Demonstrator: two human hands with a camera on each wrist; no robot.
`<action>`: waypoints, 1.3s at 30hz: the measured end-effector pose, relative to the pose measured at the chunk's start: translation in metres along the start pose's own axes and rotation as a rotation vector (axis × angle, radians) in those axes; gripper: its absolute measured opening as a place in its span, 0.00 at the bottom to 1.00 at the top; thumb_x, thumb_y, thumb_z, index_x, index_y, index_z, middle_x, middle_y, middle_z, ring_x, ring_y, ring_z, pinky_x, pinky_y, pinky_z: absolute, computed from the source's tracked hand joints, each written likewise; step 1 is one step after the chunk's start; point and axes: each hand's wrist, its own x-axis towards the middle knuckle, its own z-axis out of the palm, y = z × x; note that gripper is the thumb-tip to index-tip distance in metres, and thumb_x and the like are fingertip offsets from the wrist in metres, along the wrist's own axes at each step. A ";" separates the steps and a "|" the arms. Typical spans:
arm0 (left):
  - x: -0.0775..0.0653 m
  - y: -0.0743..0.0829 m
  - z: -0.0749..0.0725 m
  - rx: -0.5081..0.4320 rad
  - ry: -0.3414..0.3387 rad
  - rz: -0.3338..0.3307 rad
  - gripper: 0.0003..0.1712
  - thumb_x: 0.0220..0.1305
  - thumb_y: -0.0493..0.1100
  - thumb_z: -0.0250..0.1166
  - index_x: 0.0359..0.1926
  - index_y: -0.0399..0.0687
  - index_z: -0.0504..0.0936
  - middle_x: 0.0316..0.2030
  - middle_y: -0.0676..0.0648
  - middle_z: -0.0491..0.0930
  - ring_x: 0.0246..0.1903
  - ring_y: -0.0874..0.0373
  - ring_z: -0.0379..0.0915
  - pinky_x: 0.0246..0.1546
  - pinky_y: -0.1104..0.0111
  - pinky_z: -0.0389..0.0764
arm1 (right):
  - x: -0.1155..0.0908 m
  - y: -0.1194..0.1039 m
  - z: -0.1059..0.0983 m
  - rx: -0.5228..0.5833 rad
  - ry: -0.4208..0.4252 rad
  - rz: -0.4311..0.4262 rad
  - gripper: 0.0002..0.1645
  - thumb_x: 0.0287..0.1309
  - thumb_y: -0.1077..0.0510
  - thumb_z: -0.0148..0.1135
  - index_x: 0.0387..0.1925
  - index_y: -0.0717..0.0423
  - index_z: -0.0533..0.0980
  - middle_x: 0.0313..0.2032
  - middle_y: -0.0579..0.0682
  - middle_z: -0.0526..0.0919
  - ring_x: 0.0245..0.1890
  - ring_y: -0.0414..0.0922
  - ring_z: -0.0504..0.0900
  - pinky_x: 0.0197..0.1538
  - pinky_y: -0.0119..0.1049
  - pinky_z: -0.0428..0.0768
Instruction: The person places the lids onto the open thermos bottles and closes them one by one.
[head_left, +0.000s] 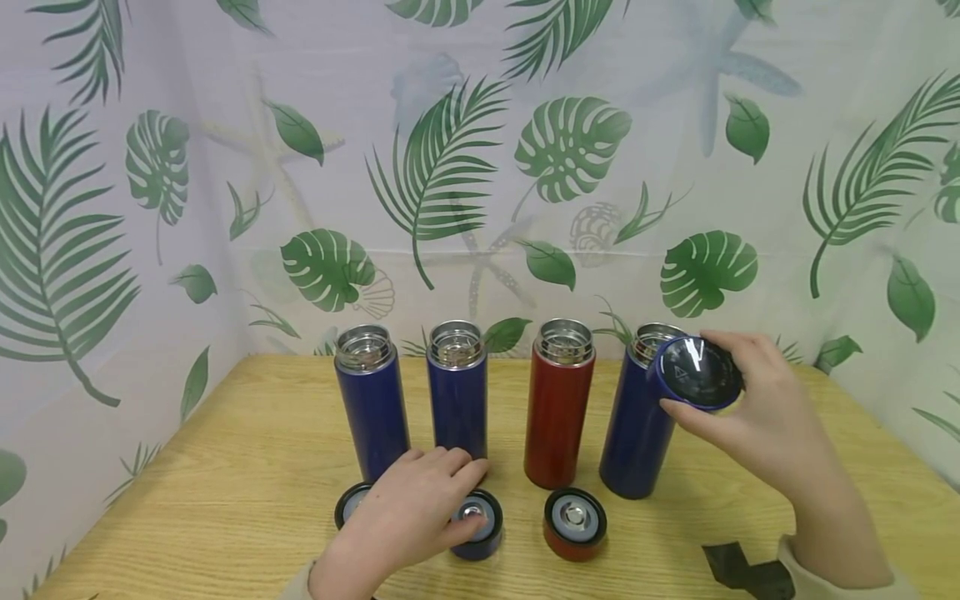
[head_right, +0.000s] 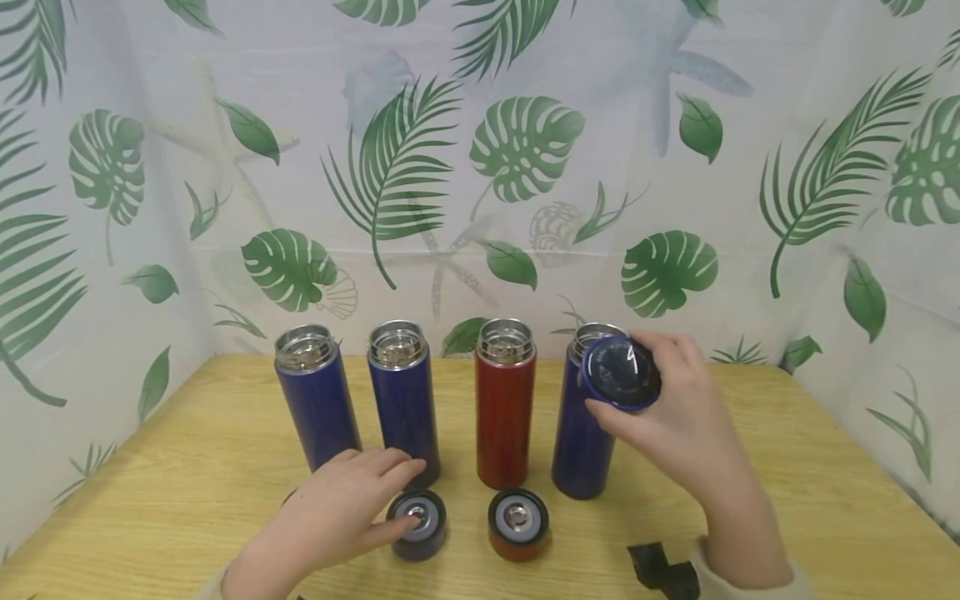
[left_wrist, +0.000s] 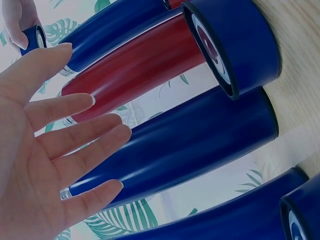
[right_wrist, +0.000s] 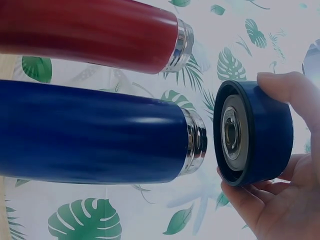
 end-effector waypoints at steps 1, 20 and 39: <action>0.000 0.000 0.000 0.000 0.001 0.001 0.26 0.55 0.59 0.59 0.51 0.50 0.74 0.42 0.53 0.74 0.42 0.59 0.71 0.40 0.63 0.72 | 0.000 0.000 0.000 -0.003 0.002 0.001 0.43 0.29 0.60 0.75 0.51 0.71 0.66 0.45 0.65 0.67 0.45 0.60 0.64 0.41 0.56 0.64; 0.000 0.001 0.000 -0.007 -0.009 0.001 0.26 0.56 0.58 0.58 0.51 0.50 0.74 0.42 0.53 0.74 0.41 0.59 0.70 0.39 0.63 0.73 | -0.001 0.000 -0.001 0.064 0.141 0.017 0.48 0.28 0.67 0.74 0.55 0.68 0.61 0.45 0.64 0.70 0.44 0.44 0.69 0.42 0.15 0.60; 0.003 0.005 -0.001 -0.091 -0.036 -0.086 0.27 0.56 0.59 0.58 0.50 0.46 0.74 0.45 0.51 0.74 0.44 0.58 0.69 0.42 0.63 0.72 | -0.003 0.001 -0.004 0.120 0.191 0.079 0.50 0.32 0.68 0.72 0.57 0.61 0.53 0.48 0.65 0.70 0.41 0.20 0.63 0.43 0.13 0.63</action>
